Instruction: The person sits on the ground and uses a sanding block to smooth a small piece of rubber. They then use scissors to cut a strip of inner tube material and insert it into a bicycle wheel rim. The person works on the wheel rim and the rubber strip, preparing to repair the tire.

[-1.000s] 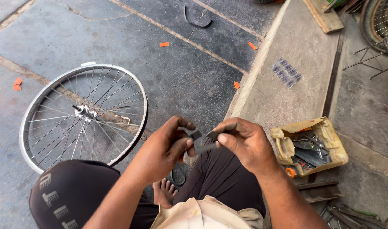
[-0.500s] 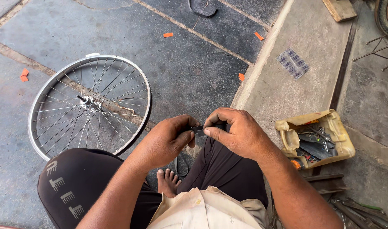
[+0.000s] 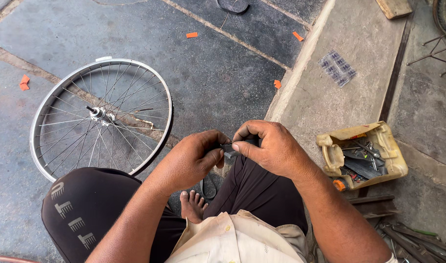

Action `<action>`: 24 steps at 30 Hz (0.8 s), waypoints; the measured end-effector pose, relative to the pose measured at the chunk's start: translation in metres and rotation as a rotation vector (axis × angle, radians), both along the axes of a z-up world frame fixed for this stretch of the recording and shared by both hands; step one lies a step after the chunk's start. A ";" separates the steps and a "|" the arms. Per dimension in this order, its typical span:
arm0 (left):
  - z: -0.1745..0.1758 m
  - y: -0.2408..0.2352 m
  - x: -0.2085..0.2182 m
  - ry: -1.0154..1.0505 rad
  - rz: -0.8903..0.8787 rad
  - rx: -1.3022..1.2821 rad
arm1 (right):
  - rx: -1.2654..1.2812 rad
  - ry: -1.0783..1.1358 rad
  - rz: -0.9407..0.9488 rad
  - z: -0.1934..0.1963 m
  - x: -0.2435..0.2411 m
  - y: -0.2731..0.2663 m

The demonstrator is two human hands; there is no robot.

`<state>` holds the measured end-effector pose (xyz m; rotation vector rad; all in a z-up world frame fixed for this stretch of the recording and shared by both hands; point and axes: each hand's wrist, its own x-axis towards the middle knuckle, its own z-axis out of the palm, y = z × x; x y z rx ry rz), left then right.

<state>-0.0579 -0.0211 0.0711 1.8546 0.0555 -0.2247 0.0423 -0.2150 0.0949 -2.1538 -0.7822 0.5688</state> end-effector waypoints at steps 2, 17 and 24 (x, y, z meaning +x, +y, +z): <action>0.001 0.000 0.001 -0.010 -0.010 0.011 | -0.009 0.006 -0.005 0.000 0.000 0.000; -0.009 -0.004 0.001 -0.061 0.006 -0.059 | -0.058 -0.313 -0.059 -0.013 -0.009 0.004; -0.026 -0.011 0.011 0.133 0.052 -0.076 | -0.084 0.111 -0.004 -0.021 0.013 -0.011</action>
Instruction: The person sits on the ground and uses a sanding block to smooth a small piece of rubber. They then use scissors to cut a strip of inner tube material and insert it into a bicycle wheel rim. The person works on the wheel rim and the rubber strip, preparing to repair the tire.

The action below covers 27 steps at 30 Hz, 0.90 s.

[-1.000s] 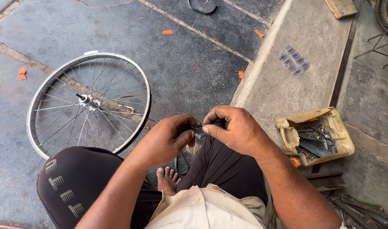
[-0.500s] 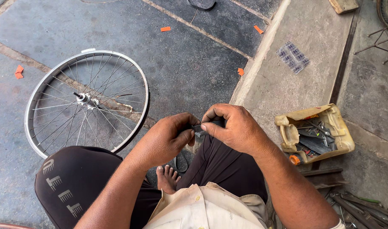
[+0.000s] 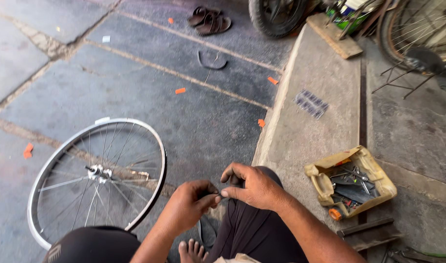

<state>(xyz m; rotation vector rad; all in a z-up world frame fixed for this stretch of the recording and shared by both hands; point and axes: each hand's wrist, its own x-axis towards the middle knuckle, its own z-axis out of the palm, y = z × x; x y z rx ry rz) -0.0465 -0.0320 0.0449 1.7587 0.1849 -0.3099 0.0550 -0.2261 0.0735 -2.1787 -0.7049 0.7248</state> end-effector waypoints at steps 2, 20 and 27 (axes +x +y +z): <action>-0.009 -0.001 0.002 0.007 0.037 0.175 | -0.012 0.012 -0.015 -0.006 0.005 -0.010; -0.138 0.025 0.028 -0.495 -0.109 1.061 | -0.547 -0.297 -0.508 -0.245 -0.062 -0.341; -0.127 0.077 0.123 0.136 0.692 -0.093 | -0.634 -0.461 -0.679 -0.237 -0.110 -0.327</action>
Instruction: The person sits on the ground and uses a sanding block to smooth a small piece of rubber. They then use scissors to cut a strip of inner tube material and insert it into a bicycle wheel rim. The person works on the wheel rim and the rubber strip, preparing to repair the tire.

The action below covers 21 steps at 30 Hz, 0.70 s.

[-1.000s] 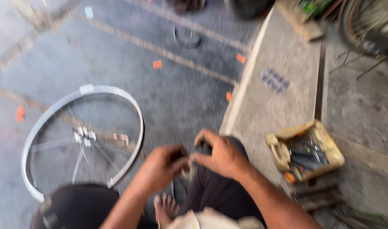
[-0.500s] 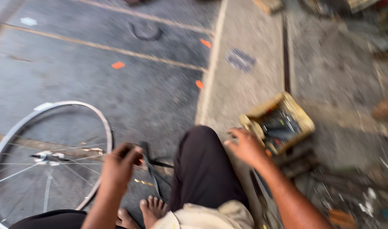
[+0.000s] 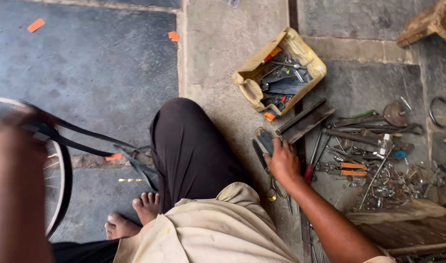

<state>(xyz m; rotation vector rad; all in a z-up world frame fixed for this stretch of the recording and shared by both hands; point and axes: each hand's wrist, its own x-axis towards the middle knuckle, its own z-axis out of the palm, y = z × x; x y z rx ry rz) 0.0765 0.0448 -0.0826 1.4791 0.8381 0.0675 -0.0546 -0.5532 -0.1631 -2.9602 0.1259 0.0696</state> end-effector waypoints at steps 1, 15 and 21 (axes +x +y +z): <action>0.012 -0.002 0.018 -0.060 -0.025 0.071 | 0.014 0.037 0.018 0.001 0.001 0.000; 0.001 -0.198 0.098 -0.215 -0.421 0.131 | -0.173 0.087 -0.002 -0.037 -0.043 0.028; -0.087 -0.110 0.051 0.002 -0.146 -0.157 | 0.081 0.417 -0.173 -0.061 -0.043 0.017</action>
